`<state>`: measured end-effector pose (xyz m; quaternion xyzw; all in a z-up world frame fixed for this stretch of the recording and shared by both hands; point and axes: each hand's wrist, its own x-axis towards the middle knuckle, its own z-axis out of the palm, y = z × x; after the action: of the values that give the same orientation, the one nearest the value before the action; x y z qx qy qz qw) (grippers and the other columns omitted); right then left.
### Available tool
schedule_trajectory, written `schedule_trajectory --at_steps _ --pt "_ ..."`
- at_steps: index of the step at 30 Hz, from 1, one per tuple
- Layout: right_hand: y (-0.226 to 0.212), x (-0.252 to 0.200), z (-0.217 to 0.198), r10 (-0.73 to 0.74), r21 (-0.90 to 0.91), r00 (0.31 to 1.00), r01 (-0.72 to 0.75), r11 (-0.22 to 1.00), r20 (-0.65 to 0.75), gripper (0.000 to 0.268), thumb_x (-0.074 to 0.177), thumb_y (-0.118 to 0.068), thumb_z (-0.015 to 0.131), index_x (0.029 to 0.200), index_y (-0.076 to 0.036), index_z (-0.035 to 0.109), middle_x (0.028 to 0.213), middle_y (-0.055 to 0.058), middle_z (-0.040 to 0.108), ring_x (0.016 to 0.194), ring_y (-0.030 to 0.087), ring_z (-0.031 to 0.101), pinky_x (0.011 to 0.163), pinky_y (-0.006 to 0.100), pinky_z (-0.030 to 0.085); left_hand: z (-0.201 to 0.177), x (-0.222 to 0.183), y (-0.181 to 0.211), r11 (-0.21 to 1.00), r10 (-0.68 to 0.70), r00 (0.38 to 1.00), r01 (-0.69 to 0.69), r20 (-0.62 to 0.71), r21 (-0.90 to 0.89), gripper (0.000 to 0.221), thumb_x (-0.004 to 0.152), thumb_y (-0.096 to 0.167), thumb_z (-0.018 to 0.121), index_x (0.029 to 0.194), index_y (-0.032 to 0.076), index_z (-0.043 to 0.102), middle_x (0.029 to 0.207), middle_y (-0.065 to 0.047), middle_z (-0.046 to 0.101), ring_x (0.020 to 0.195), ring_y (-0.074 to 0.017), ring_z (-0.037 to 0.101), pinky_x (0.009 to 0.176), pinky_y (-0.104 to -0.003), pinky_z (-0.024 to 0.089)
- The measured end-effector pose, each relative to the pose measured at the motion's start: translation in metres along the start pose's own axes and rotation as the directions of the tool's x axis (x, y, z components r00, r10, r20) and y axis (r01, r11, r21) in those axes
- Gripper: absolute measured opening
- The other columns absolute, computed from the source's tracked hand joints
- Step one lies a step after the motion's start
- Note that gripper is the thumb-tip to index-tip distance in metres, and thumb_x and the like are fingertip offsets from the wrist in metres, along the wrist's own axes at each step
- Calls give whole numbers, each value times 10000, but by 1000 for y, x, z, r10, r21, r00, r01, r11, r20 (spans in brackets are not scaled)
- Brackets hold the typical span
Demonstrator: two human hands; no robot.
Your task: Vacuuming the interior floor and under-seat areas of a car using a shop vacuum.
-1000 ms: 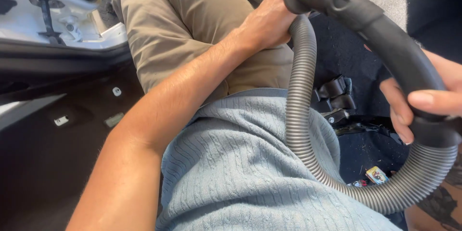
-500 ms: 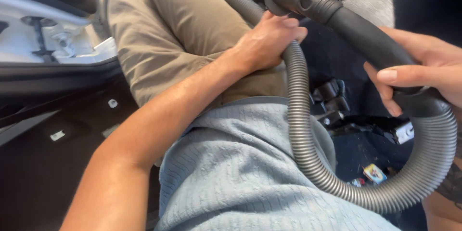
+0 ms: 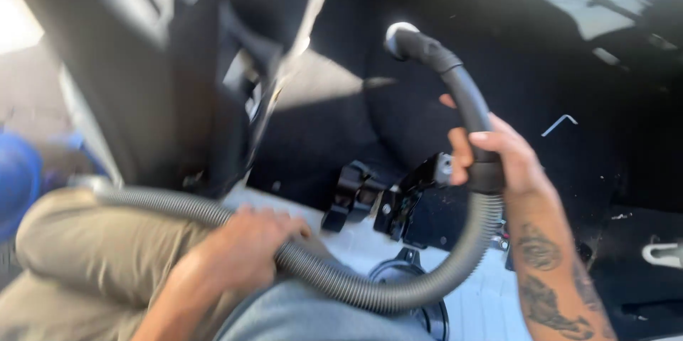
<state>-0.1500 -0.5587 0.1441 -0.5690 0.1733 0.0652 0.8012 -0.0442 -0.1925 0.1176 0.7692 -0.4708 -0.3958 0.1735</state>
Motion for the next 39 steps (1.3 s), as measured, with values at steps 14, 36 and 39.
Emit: schedule_trajectory --at_steps 14,36,39 --pt "-5 89 80 -187 448 982 174 877 -14 626 973 -267 506 1509 0 321 1175 139 711 1152 213 662 1070 389 467 -50 128 125 731 -247 668 -348 -702 -588 861 769 71 716 1533 21 323 1336 -205 528 1189 -260 611 965 -368 538" --pt "119 232 -160 -438 -1000 899 2 11 -3 635 932 -391 619 1505 -129 547 1647 171 360 1535 390 271 1229 579 202 -86 339 -34 900 -295 676 -41 -675 -435 507 926 88 665 1423 76 565 1048 -177 741 936 -238 740 834 -351 570" --pt "116 239 -169 -435 -999 900 -22 31 -33 641 918 -392 629 1499 -132 556 1650 158 366 1540 376 277 1238 571 208 -140 391 -37 789 -281 769 -157 -575 -595 538 993 24 632 1519 88 539 1094 -261 704 862 -316 643 792 -381 513"
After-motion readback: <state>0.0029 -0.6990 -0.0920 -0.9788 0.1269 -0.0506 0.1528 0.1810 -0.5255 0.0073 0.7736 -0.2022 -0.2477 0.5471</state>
